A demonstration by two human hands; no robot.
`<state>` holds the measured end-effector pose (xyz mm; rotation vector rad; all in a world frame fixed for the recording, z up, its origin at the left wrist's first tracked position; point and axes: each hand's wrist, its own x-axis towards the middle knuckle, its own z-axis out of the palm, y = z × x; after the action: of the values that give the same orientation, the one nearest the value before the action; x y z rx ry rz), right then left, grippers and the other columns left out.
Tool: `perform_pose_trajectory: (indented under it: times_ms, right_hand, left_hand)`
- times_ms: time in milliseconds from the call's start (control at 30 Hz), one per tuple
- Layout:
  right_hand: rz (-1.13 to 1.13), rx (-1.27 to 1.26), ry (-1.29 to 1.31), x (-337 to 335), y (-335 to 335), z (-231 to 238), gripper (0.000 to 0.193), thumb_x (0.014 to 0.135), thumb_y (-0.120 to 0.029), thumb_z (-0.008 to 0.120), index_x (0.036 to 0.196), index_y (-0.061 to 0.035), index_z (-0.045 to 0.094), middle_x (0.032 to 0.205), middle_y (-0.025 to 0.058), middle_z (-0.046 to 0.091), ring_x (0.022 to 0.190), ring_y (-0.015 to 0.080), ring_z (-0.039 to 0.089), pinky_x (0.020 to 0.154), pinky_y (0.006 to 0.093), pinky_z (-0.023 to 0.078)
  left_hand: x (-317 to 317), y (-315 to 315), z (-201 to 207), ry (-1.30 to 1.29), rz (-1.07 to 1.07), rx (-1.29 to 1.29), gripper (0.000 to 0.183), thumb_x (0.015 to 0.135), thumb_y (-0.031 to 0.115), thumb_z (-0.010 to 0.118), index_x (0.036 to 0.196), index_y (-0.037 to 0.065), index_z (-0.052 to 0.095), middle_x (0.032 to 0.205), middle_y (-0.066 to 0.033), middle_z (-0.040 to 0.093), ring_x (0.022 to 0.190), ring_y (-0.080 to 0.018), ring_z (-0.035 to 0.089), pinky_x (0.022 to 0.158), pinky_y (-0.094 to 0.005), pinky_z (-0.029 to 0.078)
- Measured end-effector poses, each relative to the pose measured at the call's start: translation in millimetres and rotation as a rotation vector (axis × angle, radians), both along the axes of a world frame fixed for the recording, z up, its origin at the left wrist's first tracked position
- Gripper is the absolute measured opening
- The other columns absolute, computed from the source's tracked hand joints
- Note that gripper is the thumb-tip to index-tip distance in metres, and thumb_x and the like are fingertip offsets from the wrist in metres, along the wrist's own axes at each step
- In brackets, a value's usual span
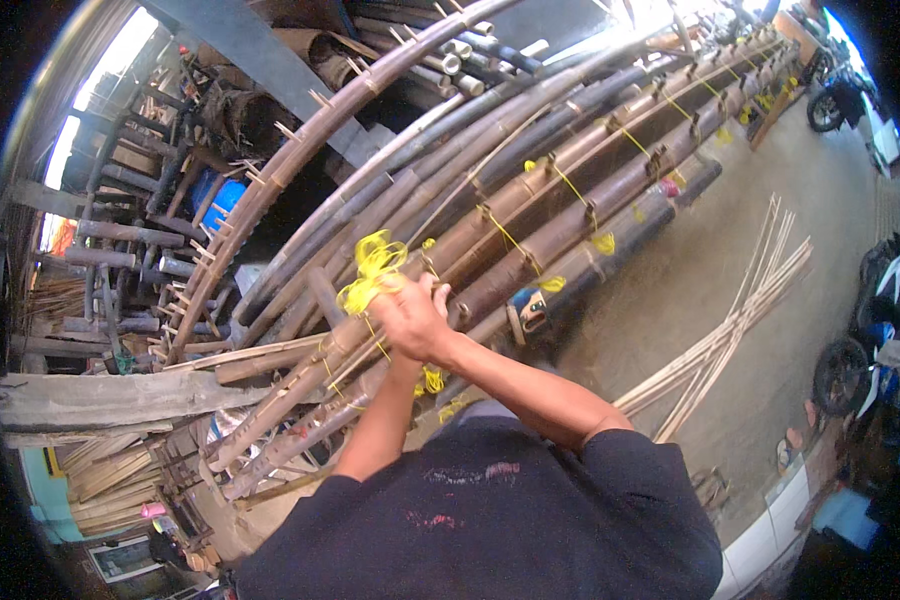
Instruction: The person repeatedly picks up thin bamboo sticks and ties them with yellow string onto a horizontal bamboo rack. The person occasionally walks around the covered area and interacts with another person before resuming the tying task.
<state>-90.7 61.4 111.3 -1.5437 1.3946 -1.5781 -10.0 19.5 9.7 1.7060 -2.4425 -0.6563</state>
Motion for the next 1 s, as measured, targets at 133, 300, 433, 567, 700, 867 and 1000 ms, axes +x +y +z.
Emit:
perform_pose_trajectory:
  times_ms: [133,300,433,567,700,867,1000]
  right_hand:
    - [0.54,-0.367,0.079,5,-43,81,0.017,0.093,-0.018,0.054,0.095,-0.0024,0.061,0.089,0.0185,0.064,0.083,0.0414,0.058,0.081,0.0509,0.046]
    - [0.424,0.515,1.001,-13,-126,30,0.069,0.098,-0.063,0.033,0.104,-0.0098,0.076,0.102,0.0157,0.073,0.105,0.0363,0.066,0.095,0.0562,0.041]
    - [0.202,0.489,0.684,-56,-124,-91,0.056,0.1,-0.053,0.044,0.097,-0.0052,0.072,0.087,0.0131,0.071,0.086,0.0213,0.066,0.092,0.0495,0.043]
    - [0.767,0.419,-0.253,-87,-50,4,0.05,0.099,-0.046,0.052,0.08,-0.0012,0.065,0.071,0.0137,0.063,0.068,0.0186,0.061,0.065,0.0394,0.051]
    - [0.674,0.19,0.508,-78,57,-109,0.047,0.098,-0.036,0.054,0.067,-0.0008,0.062,0.061,0.0211,0.058,0.062,0.0405,0.059,0.064,0.0486,0.048]
    - [0.573,0.246,0.47,-61,57,-95,0.052,0.098,-0.039,0.051,0.06,-0.0048,0.062,0.061,0.0191,0.061,0.059,0.037,0.062,0.071,0.0454,0.051]
    - [0.531,0.079,0.755,-55,66,-108,0.051,0.096,-0.037,0.053,0.057,-0.0046,0.061,0.058,0.0155,0.06,0.061,0.0343,0.062,0.079,0.0418,0.05]
  left_hand:
    - [-2,-5,-14,0.234,0.029,-0.091,0.029,0.092,0.032,0.061,0.105,0.006,0.058,0.095,-0.0217,0.065,0.094,-0.0398,0.061,0.079,-0.0514,0.045]
    - [10,-21,-13,0.225,0.018,0.025,0.033,0.094,0.032,0.053,0.111,0.007,0.066,0.105,-0.0252,0.067,0.1,-0.0449,0.062,0.086,-0.0534,0.048]
    - [-3,-22,4,0.281,0.042,0.108,0.031,0.096,0.033,0.05,0.109,0.011,0.067,0.1,-0.024,0.068,0.096,-0.0459,0.063,0.083,-0.0537,0.049]
    - [14,-23,-13,0.268,0.1,0.16,0.033,0.096,0.036,0.051,0.107,0.01,0.067,0.096,-0.023,0.068,0.095,-0.0455,0.063,0.081,-0.053,0.049]
    - [-11,-18,12,0.321,0.078,0.082,0.028,0.098,0.027,0.051,0.101,0.004,0.067,0.087,-0.0161,0.07,0.083,-0.0326,0.068,0.075,-0.0442,0.051]
    - [-44,-75,62,0.818,0.09,0.054,0.029,0.102,0.019,0.049,0.095,-0.002,0.067,0.07,-0.0046,0.062,0.064,-0.0104,0.058,0.062,-0.0277,0.047]
    - [-16,-146,-40,0.314,0.106,-0.376,0.028,0.097,0.027,0.053,0.108,0.005,0.067,0.089,-0.0177,0.07,0.084,-0.0336,0.07,0.077,-0.0449,0.052]
